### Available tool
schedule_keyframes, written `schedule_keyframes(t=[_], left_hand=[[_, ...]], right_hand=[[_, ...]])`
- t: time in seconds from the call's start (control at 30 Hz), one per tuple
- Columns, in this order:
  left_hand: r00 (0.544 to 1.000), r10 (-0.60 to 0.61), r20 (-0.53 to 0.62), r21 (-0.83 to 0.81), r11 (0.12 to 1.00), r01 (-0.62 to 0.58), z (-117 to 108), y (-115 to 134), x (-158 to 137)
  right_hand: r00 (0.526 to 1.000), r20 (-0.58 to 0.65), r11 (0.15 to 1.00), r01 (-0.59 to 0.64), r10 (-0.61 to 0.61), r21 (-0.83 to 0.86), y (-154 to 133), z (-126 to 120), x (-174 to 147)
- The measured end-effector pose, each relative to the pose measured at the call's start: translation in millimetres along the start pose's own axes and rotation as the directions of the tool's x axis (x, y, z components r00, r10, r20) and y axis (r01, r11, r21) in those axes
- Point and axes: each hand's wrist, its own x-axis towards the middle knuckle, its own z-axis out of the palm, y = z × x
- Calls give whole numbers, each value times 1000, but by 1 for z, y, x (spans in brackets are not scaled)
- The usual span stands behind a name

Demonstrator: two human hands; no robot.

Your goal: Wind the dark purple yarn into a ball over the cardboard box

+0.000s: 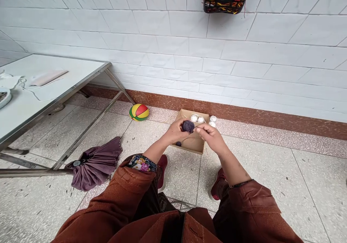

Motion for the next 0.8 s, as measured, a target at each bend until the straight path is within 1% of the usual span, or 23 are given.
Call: schedule_keyframes(t=[0.1, 0.17, 0.2, 0.23, 0.3, 0.33, 0.4, 0.47, 0.53, 0.6, 0.67, 0.73, 0.8], left_hand=[[984, -35, 174, -62, 997, 46, 4, 7, -7], [951, -46, 305, -153, 984, 96, 7, 11, -11], [933, -32, 359, -214, 970, 115, 8, 13, -12], [918, -8, 397, -280, 951, 129, 9, 14, -14], [909, 30, 415, -397, 905, 151, 8, 17, -15], [916, 35, 401, -440, 884, 159, 7, 19, -15], [943, 19, 332, -488, 859, 155, 5, 19, -13], [970, -18, 243, -482, 865, 137, 4, 16, -9], [987, -75, 139, -419, 899, 127, 3, 9, -4], [993, -119, 25, -316, 941, 121, 3, 0, 1], [992, -108, -62, -211, 973, 93, 3, -6, 4], [994, -69, -82, -130, 990, 58, 3, -8, 3], [999, -46, -28, -90, 995, 43, 4, -5, 0]], right_hand=[[993, -114, 1000, 12, -14, -16, 5, -6, 10], [984, -175, 997, 22, -36, -77, 13, -7, 17], [980, -194, 993, 21, -43, -113, 18, -7, 20], [978, -204, 988, 15, -45, -151, 23, -7, 22], [980, -199, 977, -18, -26, -214, 34, -5, 24], [983, -186, 970, -38, -8, -240, 40, -3, 24], [987, -157, 954, -71, 25, -291, 48, 2, 22], [994, -104, 938, -74, 41, -338, 51, 8, 18], [1000, -4, 931, -22, 22, -365, 47, 15, 13], [992, 128, 936, 66, -23, -345, 37, 19, 8], [976, 208, 951, 122, -63, -283, 23, 20, 2], [979, 192, 973, 115, -76, -203, 11, 16, 0], [992, 109, 990, 78, -66, -116, 5, 9, 1]])
